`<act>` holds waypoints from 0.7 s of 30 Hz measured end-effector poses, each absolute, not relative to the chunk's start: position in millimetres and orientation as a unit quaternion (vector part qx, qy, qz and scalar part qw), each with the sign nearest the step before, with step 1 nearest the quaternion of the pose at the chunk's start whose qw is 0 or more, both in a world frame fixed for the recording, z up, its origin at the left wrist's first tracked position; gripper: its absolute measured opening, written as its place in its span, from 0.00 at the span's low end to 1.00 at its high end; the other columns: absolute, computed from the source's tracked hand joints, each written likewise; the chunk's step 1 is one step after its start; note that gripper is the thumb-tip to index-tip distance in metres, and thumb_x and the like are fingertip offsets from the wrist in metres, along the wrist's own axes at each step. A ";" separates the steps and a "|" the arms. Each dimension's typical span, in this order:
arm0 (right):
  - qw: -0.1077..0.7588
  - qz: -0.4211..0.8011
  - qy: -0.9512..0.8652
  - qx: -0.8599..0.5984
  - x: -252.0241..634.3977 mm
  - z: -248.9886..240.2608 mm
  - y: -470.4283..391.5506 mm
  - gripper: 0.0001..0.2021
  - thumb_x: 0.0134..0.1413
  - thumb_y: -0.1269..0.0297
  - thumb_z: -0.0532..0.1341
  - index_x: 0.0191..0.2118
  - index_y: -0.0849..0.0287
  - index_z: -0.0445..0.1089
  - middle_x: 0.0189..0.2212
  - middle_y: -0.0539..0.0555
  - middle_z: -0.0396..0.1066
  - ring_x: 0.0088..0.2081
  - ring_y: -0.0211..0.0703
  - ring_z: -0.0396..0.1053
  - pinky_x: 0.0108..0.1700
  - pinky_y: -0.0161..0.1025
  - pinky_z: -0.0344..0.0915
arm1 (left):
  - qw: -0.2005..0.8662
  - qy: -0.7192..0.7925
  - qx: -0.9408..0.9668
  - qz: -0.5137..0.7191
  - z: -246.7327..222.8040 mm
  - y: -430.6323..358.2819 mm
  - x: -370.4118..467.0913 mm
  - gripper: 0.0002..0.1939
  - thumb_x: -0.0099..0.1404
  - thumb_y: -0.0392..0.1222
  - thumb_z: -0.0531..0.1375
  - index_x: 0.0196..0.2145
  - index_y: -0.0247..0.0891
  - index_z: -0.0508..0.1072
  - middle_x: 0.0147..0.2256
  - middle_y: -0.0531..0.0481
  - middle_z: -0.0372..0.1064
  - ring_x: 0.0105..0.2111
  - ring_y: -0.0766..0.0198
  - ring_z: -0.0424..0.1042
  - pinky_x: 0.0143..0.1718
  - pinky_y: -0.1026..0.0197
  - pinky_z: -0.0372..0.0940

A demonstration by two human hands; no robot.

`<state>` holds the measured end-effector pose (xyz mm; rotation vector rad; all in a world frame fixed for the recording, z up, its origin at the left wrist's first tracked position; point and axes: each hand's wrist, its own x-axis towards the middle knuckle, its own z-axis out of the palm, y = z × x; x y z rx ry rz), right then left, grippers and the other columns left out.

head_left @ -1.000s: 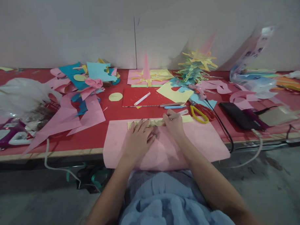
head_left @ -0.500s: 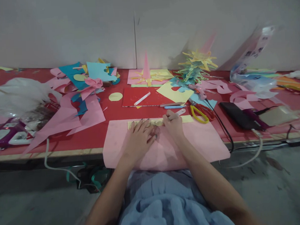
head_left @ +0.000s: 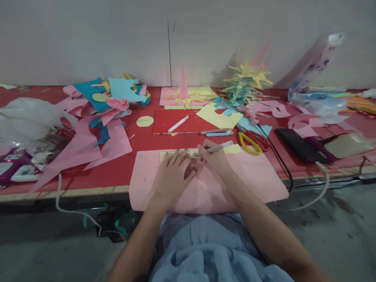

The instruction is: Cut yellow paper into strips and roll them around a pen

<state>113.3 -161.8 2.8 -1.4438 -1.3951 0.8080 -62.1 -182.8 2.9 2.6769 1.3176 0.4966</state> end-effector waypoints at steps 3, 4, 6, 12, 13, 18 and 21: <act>0.450 0.315 -0.586 -0.595 112.4 3.0 -161.8 0.16 0.53 0.56 0.56 0.21 0.55 0.52 0.13 0.43 0.56 0.17 0.35 0.58 0.22 0.32 0.54 | 0.059 0.435 0.884 0.160 2.3 -182.5 -62.5 0.15 0.67 0.46 0.53 0.49 0.40 0.67 0.62 0.45 0.58 0.63 0.53 0.53 0.63 0.44 0.47; 0.451 0.312 -0.585 -0.598 112.0 2.9 -161.7 0.15 0.52 0.56 0.56 0.21 0.55 0.52 0.12 0.43 0.56 0.17 0.35 0.58 0.22 0.32 0.54 | 0.058 0.435 0.884 0.159 2.0 -182.4 -62.6 0.15 0.67 0.46 0.53 0.50 0.40 0.67 0.61 0.45 0.58 0.63 0.53 0.53 0.63 0.44 0.47; 0.460 0.312 -0.570 -0.605 111.5 2.6 -161.5 0.15 0.52 0.56 0.55 0.21 0.55 0.51 0.12 0.43 0.55 0.17 0.34 0.58 0.22 0.32 0.54 | 0.057 0.435 0.884 0.159 1.7 -182.2 -62.7 0.16 0.67 0.47 0.52 0.50 0.40 0.67 0.61 0.45 0.58 0.62 0.53 0.53 0.63 0.44 0.47; 0.461 0.310 -0.574 -0.602 112.5 0.7 -160.2 0.14 0.51 0.57 0.56 0.21 0.55 0.51 0.13 0.43 0.54 0.18 0.34 0.57 0.22 0.32 0.54 | 0.056 0.433 0.886 0.159 2.1 -182.4 -62.9 0.15 0.68 0.46 0.52 0.48 0.41 0.67 0.61 0.45 0.58 0.63 0.53 0.53 0.63 0.44 0.47; 0.460 0.307 -0.573 -0.605 112.6 0.7 -160.1 0.14 0.50 0.58 0.56 0.21 0.55 0.51 0.13 0.43 0.55 0.18 0.34 0.58 0.22 0.32 0.53 | 0.056 0.434 0.885 0.158 2.2 -182.4 -62.9 0.14 0.68 0.46 0.52 0.48 0.41 0.67 0.61 0.45 0.58 0.63 0.53 0.53 0.63 0.44 0.47; 0.465 0.305 -0.568 -0.607 110.3 3.6 -161.4 0.14 0.49 0.59 0.55 0.20 0.55 0.50 0.13 0.42 0.52 0.18 0.33 0.55 0.22 0.31 0.53 | 0.057 0.435 0.885 0.159 1.9 -182.2 -62.7 0.15 0.68 0.47 0.52 0.49 0.41 0.67 0.62 0.46 0.57 0.63 0.53 0.52 0.63 0.43 0.46; 0.468 0.304 -0.577 -0.597 109.1 5.0 -162.1 0.14 0.48 0.60 0.55 0.20 0.55 0.49 0.14 0.42 0.50 0.18 0.33 0.52 0.22 0.31 0.52 | 0.059 0.435 0.885 0.155 3.2 -182.4 -62.2 0.15 0.68 0.47 0.52 0.49 0.41 0.67 0.61 0.46 0.58 0.63 0.53 0.53 0.63 0.44 0.47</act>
